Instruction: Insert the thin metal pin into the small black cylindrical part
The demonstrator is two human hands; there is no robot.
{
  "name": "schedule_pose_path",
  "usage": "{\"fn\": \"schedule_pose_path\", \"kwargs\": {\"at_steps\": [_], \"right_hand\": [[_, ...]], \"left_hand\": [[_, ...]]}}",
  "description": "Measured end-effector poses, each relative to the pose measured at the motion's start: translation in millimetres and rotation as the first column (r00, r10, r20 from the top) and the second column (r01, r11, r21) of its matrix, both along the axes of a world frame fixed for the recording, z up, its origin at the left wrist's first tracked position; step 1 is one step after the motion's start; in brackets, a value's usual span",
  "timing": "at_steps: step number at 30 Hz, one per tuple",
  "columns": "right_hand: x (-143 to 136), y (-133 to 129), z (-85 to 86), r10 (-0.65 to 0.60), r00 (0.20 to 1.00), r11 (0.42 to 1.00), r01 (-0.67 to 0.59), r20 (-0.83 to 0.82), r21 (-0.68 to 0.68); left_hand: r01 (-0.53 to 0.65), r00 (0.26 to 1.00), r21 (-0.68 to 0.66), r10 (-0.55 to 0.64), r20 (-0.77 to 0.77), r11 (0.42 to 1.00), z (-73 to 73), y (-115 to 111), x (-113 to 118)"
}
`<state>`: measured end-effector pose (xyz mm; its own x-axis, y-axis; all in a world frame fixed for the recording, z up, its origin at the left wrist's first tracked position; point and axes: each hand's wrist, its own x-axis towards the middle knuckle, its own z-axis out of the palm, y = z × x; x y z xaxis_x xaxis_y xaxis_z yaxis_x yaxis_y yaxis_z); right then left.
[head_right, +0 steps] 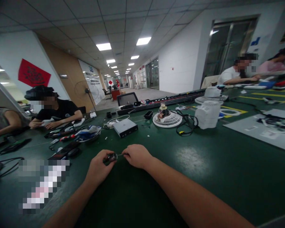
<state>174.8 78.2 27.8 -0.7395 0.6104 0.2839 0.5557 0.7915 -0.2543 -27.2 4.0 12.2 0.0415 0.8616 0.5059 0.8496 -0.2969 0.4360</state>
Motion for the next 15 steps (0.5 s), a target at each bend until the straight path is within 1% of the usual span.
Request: {"fn": "schedule_pose_path", "kwargs": {"at_steps": [2, 4, 6, 8, 11, 13, 15], "right_hand": [[-0.2, -0.9, 0.7, 0.017, 0.999, 0.998, -0.019, 0.031, 0.053], [0.0, -1.4, 1.3, 0.009, 0.998, 0.995, -0.014, 0.056, 0.096], [0.7, -2.1, 2.2, 0.005, 0.997, 0.993, -0.014, 0.073, 0.114], [1.3, -3.2, 3.4, 0.033, 0.996, 0.993, -0.042, 0.083, 0.112], [1.2, -5.6, 5.7, 0.064, 0.996, 0.993, -0.069, 0.056, 0.095], [0.3, -7.5, 7.6, 0.043, 0.998, 0.994, -0.047, 0.044, 0.101], [-0.8, -9.1, 9.6, 0.005, 0.998, 0.991, -0.014, 0.069, 0.133]], "left_hand": [[0.056, 0.998, -0.011, -0.056, -0.014, 0.998, 0.6, 0.0, 0.5], [0.086, 0.996, -0.013, -0.086, -0.032, 0.996, 1.1, 0.0, 1.2], [0.082, 0.996, -0.006, -0.083, -0.040, 0.997, 1.5, -0.2, 1.8], [0.074, 0.996, -0.009, -0.074, -0.039, 0.997, 1.7, -0.4, 2.4], [0.072, 0.997, -0.011, -0.072, -0.035, 0.997, 1.9, -0.8, 3.1], [0.078, 0.996, -0.009, -0.078, -0.043, 0.997, 1.7, -0.9, 3.8], [0.084, 0.995, -0.007, -0.085, -0.053, 0.996, 1.2, -1.0, 4.2]]}}
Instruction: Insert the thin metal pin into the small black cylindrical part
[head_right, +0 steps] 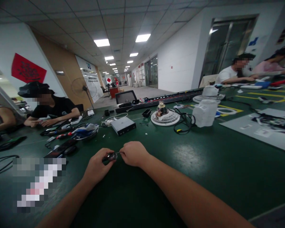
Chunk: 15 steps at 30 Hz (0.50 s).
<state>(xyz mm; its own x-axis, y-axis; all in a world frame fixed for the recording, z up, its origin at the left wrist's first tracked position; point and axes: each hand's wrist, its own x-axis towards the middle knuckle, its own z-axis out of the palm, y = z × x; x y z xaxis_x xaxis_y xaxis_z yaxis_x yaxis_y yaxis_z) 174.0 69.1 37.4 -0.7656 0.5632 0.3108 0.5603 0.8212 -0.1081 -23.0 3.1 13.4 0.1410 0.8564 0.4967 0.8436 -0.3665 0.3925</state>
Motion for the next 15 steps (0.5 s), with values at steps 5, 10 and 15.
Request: {"fn": "schedule_pose_path", "kwargs": {"at_steps": [5, 10, 15], "right_hand": [[-0.6, -0.6, 1.8, 0.033, 0.997, 0.999, -0.034, 0.069, 0.018], [-0.7, 1.7, -0.4, 0.020, 1.000, 0.999, -0.019, 0.012, -0.032], [-1.5, -0.2, -1.3, 0.019, 0.997, 0.999, -0.016, 0.080, -0.044]], "left_hand": [[0.015, 1.000, 0.013, -0.015, -0.009, 1.000, -1.9, 0.3, -0.5], [0.055, 0.998, -0.002, -0.055, -0.023, 0.998, -1.6, 0.0, -0.5], [0.025, 0.999, -0.002, -0.025, -0.037, 1.000, -0.2, -0.2, 0.5]]}}
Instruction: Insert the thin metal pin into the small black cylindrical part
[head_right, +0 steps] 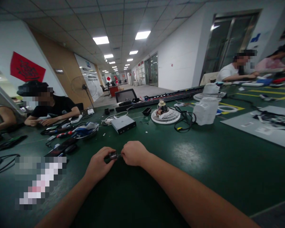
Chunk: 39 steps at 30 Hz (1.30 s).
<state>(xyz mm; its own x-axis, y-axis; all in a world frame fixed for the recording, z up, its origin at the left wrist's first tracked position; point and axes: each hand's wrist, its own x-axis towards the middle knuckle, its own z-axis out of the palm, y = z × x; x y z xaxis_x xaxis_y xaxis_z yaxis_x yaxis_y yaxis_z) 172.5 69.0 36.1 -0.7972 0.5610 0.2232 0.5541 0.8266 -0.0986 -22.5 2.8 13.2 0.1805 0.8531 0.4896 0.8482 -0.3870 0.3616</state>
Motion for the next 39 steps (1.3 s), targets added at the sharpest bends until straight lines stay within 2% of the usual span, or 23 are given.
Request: {"fn": "schedule_pose_path", "kwargs": {"at_steps": [3, 6, 8, 13, 15, 18, 21, 25, 29, 32, 35, 39], "right_hand": [[-0.4, -0.1, -1.3, -0.020, 0.999, 0.999, 0.018, -0.039, -0.047], [-0.5, 3.2, -3.3, -0.172, 0.983, 0.983, 0.167, -0.069, -0.072], [0.1, 6.5, -4.0, -0.223, 0.972, 0.967, 0.211, -0.071, -0.139], [2.9, 10.8, -3.3, -0.119, 0.992, 0.917, 0.093, -0.044, -0.388], [2.7, 10.4, -3.8, -0.097, 0.994, 0.904, 0.067, -0.050, -0.423], [0.6, 9.6, -6.5, -0.123, 0.983, 0.912, 0.057, -0.139, -0.405], [-1.9, 10.9, -9.9, -0.168, 0.947, 0.900, 0.034, -0.273, -0.435], [-3.0, 14.2, -12.1, -0.169, 0.896, 0.865, -0.065, -0.410, -0.498], [-3.6, 15.5, -13.1, -0.144, 0.906, 0.857, -0.087, -0.398, -0.508], [-4.0, 15.2, -13.9, -0.195, 0.903, 0.858, -0.032, -0.382, -0.513], [-3.3, 14.8, -13.8, -0.249, 0.894, 0.882, 0.051, -0.373, -0.468], [-1.6, 12.9, -12.0, -0.225, 0.913, 0.904, 0.066, -0.340, -0.423]], "left_hand": [[-0.026, 1.000, -0.005, 0.026, 0.001, 1.000, 1.1, -0.2, 0.2], [-0.074, 0.997, -0.012, 0.074, 0.009, 0.997, 1.9, 0.3, 0.7], [-0.110, 0.994, -0.022, 0.111, 0.011, 0.994, 1.9, 1.0, 0.7], [-0.196, 0.980, -0.043, 0.198, 0.029, 0.980, 0.6, 2.4, -2.5], [-0.205, 0.978, -0.052, 0.207, 0.036, 0.977, 0.0, 2.6, -3.9], [-0.204, 0.978, -0.071, 0.207, 0.040, 0.976, -1.0, 3.1, -4.4], [-0.167, 0.984, -0.085, 0.171, 0.046, 0.982, -1.1, 3.8, -3.4], [-0.042, 0.997, -0.106, 0.048, 0.056, 0.993, -0.3, 3.4, -1.4], [0.056, 0.998, -0.122, -0.050, 0.049, 0.991, 0.6, 0.2, 1.4], [0.075, 0.997, -0.106, -0.073, 0.016, 0.992, 0.9, -2.0, 3.2], [0.091, 0.996, -0.076, -0.092, -0.009, 0.993, 1.0, -2.9, 3.6], [0.120, 0.992, -0.052, -0.121, -0.020, 0.991, 0.7, -4.2, 2.9]]}}
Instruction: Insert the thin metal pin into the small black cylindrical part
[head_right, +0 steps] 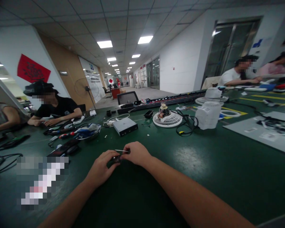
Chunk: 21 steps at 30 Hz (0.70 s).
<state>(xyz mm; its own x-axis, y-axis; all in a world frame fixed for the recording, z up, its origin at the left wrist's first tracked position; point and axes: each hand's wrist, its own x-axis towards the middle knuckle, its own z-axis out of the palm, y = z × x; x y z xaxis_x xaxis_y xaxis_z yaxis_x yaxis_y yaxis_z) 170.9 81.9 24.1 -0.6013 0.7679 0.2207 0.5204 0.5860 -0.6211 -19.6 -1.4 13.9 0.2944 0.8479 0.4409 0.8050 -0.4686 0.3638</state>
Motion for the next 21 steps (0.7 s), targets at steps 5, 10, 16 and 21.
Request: {"fn": "schedule_pose_path", "kwargs": {"at_steps": [5, 10, 16, 21], "right_hand": [[-1.3, -2.9, -0.6, 0.018, 1.000, 1.000, -0.018, 0.022, -0.017], [-4.8, -3.5, -3.4, 0.006, 0.998, 0.999, -0.008, -0.060, -0.034], [1.5, -2.8, 3.6, -0.057, 0.994, 0.992, 0.046, 0.092, 0.118], [6.8, -3.0, 6.8, 0.017, 0.972, 0.962, -0.080, 0.236, 0.261]], "left_hand": [[0.032, 0.999, 0.013, -0.032, -0.012, 0.999, -1.0, -1.7, -1.0], [-0.074, 0.997, 0.031, 0.073, 0.039, 0.997, -6.1, 3.2, -0.9], [-0.244, 0.968, -0.006, 0.243, 0.065, 0.970, -8.8, 9.2, -2.6], [-0.339, 0.935, -0.054, 0.343, 0.088, 0.939, -2.8, 8.0, -4.3]]}}
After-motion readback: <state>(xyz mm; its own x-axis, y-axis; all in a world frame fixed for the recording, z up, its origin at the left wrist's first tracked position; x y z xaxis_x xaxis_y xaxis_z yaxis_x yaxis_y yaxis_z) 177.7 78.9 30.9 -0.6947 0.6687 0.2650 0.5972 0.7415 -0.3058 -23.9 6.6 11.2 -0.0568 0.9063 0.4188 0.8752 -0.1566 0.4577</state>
